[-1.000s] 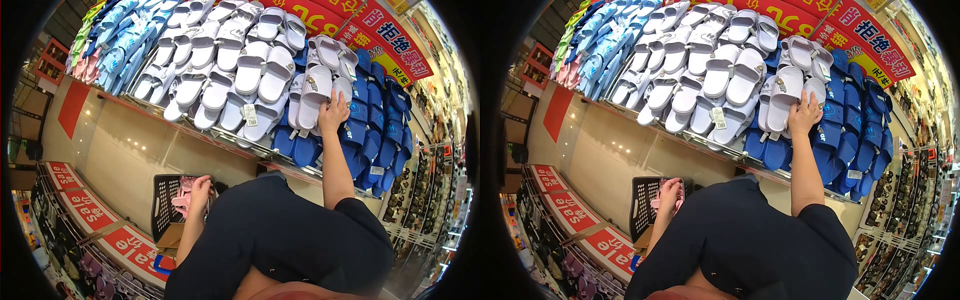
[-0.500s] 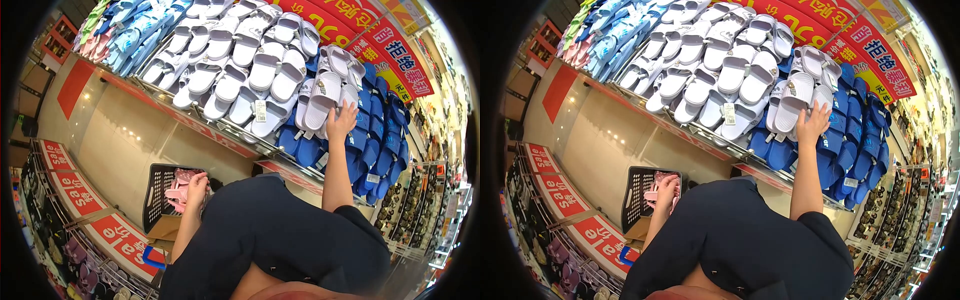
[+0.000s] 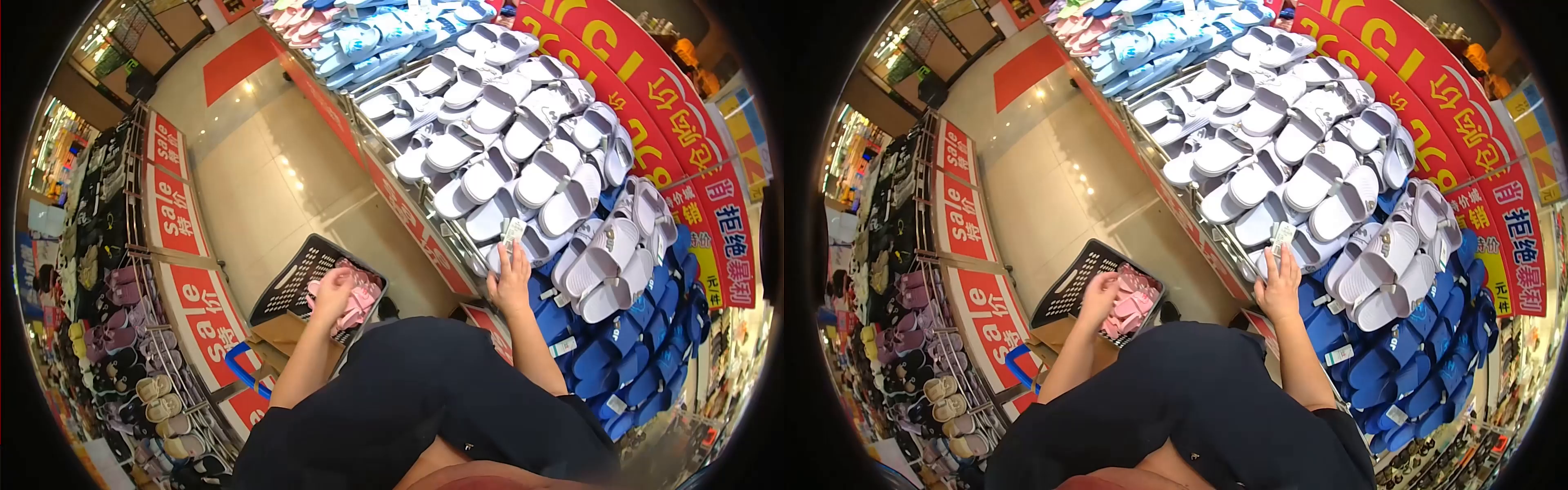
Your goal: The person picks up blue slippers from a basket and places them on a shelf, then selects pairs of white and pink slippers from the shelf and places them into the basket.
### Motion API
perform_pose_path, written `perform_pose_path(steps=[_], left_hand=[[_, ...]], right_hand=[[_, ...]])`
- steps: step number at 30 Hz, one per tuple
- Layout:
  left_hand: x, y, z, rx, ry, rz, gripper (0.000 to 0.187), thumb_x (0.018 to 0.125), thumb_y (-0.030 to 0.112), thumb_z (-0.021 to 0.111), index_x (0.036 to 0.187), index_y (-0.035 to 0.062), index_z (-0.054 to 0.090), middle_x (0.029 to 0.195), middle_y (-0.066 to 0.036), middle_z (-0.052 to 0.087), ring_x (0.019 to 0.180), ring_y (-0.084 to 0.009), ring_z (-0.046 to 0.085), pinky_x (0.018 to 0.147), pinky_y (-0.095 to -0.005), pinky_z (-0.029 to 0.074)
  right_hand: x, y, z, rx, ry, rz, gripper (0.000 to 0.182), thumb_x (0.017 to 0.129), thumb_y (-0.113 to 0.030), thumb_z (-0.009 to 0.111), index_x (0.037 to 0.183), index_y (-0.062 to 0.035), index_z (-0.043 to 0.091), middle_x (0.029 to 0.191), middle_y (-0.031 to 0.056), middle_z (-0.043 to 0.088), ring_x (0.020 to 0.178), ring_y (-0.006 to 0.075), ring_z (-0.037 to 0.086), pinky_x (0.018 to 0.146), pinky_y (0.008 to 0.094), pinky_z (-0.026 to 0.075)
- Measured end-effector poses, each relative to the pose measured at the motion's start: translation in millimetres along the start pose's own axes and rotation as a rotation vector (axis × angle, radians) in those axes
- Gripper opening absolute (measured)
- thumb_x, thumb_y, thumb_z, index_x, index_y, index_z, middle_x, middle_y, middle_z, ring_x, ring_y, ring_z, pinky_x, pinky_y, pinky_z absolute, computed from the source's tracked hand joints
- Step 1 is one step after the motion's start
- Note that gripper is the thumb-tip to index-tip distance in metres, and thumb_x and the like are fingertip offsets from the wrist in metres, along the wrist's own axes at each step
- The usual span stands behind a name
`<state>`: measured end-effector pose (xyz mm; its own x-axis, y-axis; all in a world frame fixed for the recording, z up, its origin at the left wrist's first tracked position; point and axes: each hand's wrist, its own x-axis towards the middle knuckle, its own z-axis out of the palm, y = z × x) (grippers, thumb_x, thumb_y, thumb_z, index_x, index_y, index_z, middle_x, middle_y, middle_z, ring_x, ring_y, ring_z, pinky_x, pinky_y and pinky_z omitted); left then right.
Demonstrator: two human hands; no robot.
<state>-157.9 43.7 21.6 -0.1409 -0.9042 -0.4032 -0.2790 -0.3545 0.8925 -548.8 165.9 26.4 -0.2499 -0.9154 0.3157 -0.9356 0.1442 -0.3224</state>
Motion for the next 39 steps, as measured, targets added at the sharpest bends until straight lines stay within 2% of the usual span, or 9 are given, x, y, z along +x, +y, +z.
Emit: perform_pose_path(steps=[3,8,13,16,20,23,24,32,39], left_hand=[[-1.4,-37.5,-63.6,0.244,0.260,0.117,0.031,0.089,0.011,0.058,0.119,0.0015,0.059,0.083,-0.007,0.063,0.063,-0.0144,0.061,0.058,-0.0278,0.050],[-59.8,-61.1,-167.5,0.757,0.815,0.138,0.035,0.083,0.014,0.062,0.112,-0.0066,0.061,0.104,-0.029,0.063,0.099,-0.0384,0.062,0.089,-0.0451,0.048],[-138.5,-88.9,-193.7,1.007,1.160,-0.400,0.066,0.084,0.033,0.061,0.141,0.0063,0.042,0.120,-0.030,0.052,0.109,-0.0460,0.053,0.094,-0.0507,0.043],[-163.9,-123.6,-185.5,0.722,1.134,-0.719,0.069,0.086,0.028,0.061,0.147,0.0081,0.035,0.121,-0.029,0.054,0.114,-0.0446,0.053,0.096,-0.0488,0.044],[-185.8,-170.6,-178.4,0.582,1.185,-0.292,0.062,0.090,0.015,0.058,0.146,0.0050,0.034,0.120,-0.024,0.061,0.114,-0.0384,0.058,0.094,-0.0425,0.046],[-186.4,-229.1,-203.1,0.417,1.238,-0.337,0.058,0.094,0.021,0.056,0.146,0.0086,0.034,0.104,-0.018,0.066,0.093,-0.0344,0.064,0.082,-0.0436,0.050],[-184.0,-227.7,-200.6,0.347,1.263,-0.367,0.050,0.093,0.019,0.057,0.137,0.0017,0.043,0.114,-0.023,0.064,0.108,-0.0383,0.062,0.093,-0.0420,0.046],[-148.8,-187.0,-150.6,0.175,1.341,-0.525,0.039,0.094,0.014,0.056,0.128,-0.0043,0.046,0.119,-0.023,0.060,0.112,-0.0363,0.058,0.096,-0.0412,0.043],[-94.3,-133.4,-121.4,-0.531,1.099,-0.290,0.018,0.090,-0.004,0.053,0.102,0.0023,0.041,0.078,-0.008,0.049,0.064,-0.0172,0.055,0.057,-0.0310,0.048]], right_hand=[[6.1,-5.2,-1.8,-0.074,-0.126,0.005,0.078,0.075,-0.020,0.068,0.147,-0.0166,0.038,0.150,0.0233,0.031,0.137,0.0411,0.032,0.109,0.0555,0.027],[8.0,-8.9,-0.3,-0.161,-0.268,-0.016,0.079,0.079,-0.025,0.065,0.150,-0.0174,0.033,0.153,0.0221,0.028,0.141,0.0404,0.027,0.111,0.0604,0.023],[7.9,-4.5,7.3,-0.141,-0.216,-0.067,0.077,0.078,-0.023,0.063,0.149,-0.0115,0.035,0.152,0.0216,0.032,0.138,0.0415,0.030,0.110,0.0577,0.025],[6.5,-2.2,9.5,-0.139,-0.175,-0.111,0.075,0.078,-0.023,0.063,0.147,-0.0092,0.037,0.150,0.0213,0.035,0.135,0.0415,0.035,0.109,0.0543,0.027],[6.3,-1.9,10.0,-0.118,-0.166,-0.122,0.075,0.077,-0.021,0.064,0.146,-0.0070,0.038,0.149,0.0213,0.036,0.133,0.0415,0.037,0.109,0.0533,0.028],[8.2,-1.4,11.7,-0.107,-0.165,-0.127,0.075,0.076,-0.019,0.064,0.146,-0.0063,0.038,0.148,0.0213,0.037,0.133,0.0413,0.037,0.108,0.0529,0.028],[8.8,-1.3,12.9,-0.108,-0.163,-0.128,0.075,0.076,-0.018,0.064,0.145,-0.0063,0.039,0.148,0.0213,0.038,0.133,0.0412,0.037,0.108,0.0527,0.028],[9.5,-4.5,12.2,-0.101,-0.163,-0.129,0.074,0.073,-0.016,0.062,0.143,-0.0052,0.041,0.146,0.0211,0.040,0.131,0.0406,0.038,0.109,0.0519,0.027],[13.1,-14.1,2.4,-0.136,-0.246,-0.125,0.075,0.069,-0.015,0.064,0.140,-0.0061,0.042,0.148,0.0245,0.034,0.131,0.0425,0.036,0.110,0.0516,0.025]])
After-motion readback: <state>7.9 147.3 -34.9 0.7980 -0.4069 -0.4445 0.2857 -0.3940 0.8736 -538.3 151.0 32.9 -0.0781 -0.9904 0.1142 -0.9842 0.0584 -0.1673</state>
